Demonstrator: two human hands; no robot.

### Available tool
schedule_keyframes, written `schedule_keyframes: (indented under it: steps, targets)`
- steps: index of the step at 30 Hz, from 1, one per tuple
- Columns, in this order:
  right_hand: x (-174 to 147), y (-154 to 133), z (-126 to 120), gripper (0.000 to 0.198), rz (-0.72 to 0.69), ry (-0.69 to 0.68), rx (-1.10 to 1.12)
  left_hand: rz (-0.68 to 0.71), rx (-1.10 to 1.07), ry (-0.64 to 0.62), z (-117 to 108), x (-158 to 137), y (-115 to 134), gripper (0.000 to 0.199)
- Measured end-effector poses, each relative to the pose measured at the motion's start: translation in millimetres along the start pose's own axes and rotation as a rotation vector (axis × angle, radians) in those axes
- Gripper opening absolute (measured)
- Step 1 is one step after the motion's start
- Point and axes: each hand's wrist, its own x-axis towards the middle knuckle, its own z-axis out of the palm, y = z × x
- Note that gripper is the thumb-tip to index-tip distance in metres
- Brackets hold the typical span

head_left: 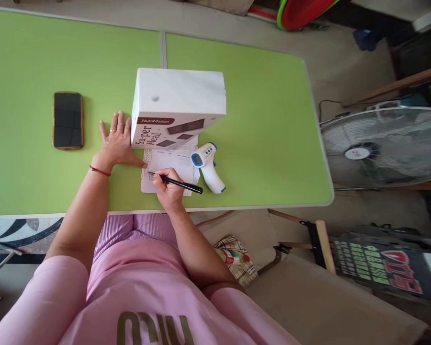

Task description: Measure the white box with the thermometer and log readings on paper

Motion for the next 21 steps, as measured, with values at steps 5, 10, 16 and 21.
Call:
schedule_keyframes:
  steps: [5,10,16,21]
  targets:
    - [0.2,0.0,-0.2,0.022,0.032,-0.018,-0.018,-0.008,-0.023,0.000,-0.3,-0.6,0.6,0.170]
    - [0.1,-1.8,-1.8,0.021,0.056,-0.039,-0.041,0.022,-0.066,0.036,1.6,-0.4,-1.9,0.164]
    - [2.6,-0.6,-0.9,0.019,0.071,-0.061,-0.072,0.020,-0.083,0.047,0.9,0.6,-2.1,0.165]
    - [0.0,-2.1,-3.2,0.026,0.030,-0.046,-0.043,0.014,-0.092,0.045,1.8,0.6,-2.8,0.166]
